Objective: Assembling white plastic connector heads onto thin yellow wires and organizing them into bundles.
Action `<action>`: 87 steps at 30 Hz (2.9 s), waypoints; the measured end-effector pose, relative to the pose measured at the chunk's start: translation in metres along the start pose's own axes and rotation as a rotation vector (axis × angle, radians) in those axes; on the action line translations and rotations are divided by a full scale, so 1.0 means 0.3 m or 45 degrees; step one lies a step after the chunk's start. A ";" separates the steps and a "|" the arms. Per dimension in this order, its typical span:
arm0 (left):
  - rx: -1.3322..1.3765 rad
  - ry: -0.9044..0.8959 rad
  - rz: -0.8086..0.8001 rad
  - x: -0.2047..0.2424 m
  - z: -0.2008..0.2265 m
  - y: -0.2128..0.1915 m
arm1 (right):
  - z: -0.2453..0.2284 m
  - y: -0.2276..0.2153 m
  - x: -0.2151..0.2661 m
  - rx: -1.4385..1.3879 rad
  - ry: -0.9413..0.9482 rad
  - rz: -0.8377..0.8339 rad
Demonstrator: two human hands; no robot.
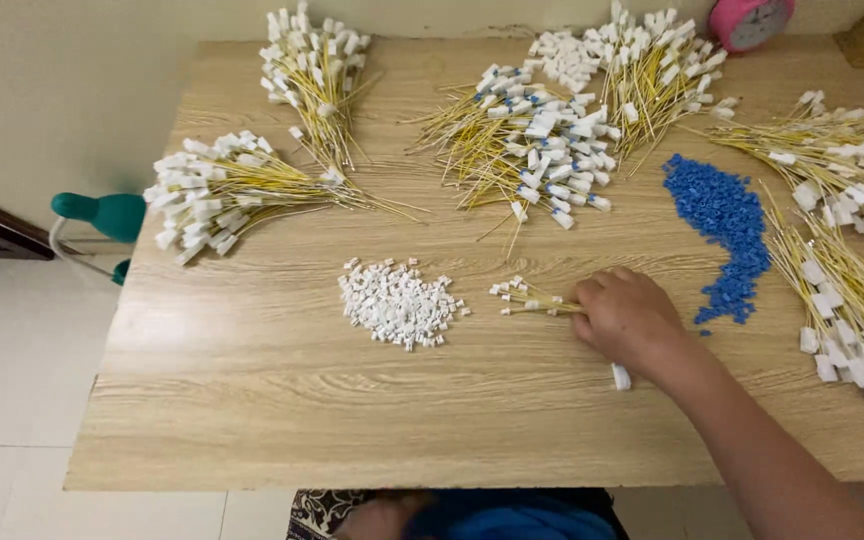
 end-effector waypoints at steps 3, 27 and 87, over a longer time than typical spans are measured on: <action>0.004 -0.010 -0.018 -0.252 0.453 -0.420 | -0.003 0.011 -0.009 0.037 0.135 -0.055; 0.144 0.103 0.642 -0.735 1.027 -0.873 | 0.093 -0.039 0.013 -1.508 0.049 0.358; -1.263 -0.527 0.624 -0.293 0.750 -1.321 | 0.048 -0.046 -0.328 -0.637 0.166 0.386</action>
Point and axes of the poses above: each hand's wrist, its own x-axis away from the middle knuckle, its own y-axis out of the palm, z = x × y, the point moved 5 cm from there along -x, towards the middle knuckle, and after that the axes turned 13 degrees about y, right-handed, at the moved point
